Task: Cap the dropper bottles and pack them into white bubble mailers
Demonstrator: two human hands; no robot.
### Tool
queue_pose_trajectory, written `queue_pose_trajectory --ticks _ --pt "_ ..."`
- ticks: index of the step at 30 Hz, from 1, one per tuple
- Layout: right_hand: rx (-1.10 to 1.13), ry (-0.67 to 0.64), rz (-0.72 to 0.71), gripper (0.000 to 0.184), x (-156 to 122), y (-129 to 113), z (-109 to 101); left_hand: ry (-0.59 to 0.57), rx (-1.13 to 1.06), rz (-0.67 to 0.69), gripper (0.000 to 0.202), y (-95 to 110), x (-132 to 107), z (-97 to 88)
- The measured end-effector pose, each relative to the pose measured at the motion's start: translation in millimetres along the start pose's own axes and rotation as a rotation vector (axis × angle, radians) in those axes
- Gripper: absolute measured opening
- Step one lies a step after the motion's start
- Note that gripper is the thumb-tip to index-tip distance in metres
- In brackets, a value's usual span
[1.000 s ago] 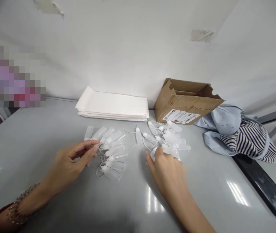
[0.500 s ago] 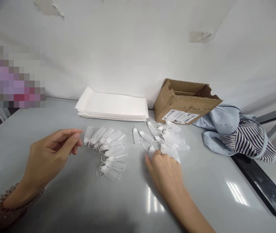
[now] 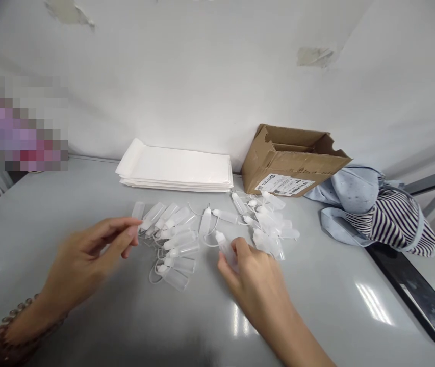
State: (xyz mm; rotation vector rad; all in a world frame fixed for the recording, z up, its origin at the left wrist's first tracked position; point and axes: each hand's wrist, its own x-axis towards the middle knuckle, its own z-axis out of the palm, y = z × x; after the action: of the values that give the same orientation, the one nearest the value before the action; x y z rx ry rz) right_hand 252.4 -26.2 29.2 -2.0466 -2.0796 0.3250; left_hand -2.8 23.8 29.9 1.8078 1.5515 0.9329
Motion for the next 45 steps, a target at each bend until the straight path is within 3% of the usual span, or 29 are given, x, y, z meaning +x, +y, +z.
queue_pose_trajectory --ticks 4,8,11,18,23,30,38,45 --pt "0.189 0.218 -0.226 0.020 -8 -10 7 -0.238 -0.095 0.104 0.019 -1 -9 8.1" --pt "0.224 0.290 -0.353 0.013 -13 -20 13 -0.411 -0.214 0.124 0.023 2 -16 11.7" --pt "0.233 0.340 -0.384 0.010 -14 -21 18 -0.464 -0.259 0.127 0.021 4 -17 10.4" --pt "0.302 0.387 -0.383 0.010 -15 -22 18 -0.461 -0.225 0.058 0.015 4 -13 8.9" --pt "0.314 0.377 -0.407 0.016 -13 -20 19 -0.385 -0.230 0.135 0.014 2 -10 8.6" --pt "0.280 0.244 -0.581 0.029 -9 -17 21 -0.280 -0.259 0.368 0.020 -4 -15 14.9" --pt "0.350 0.152 -0.566 0.025 -12 -21 17 -0.282 -0.241 0.399 0.026 -1 -19 15.1" --pt "0.333 0.187 -0.581 0.024 -13 -22 14 -0.251 -0.223 0.419 0.024 1 -20 13.9"
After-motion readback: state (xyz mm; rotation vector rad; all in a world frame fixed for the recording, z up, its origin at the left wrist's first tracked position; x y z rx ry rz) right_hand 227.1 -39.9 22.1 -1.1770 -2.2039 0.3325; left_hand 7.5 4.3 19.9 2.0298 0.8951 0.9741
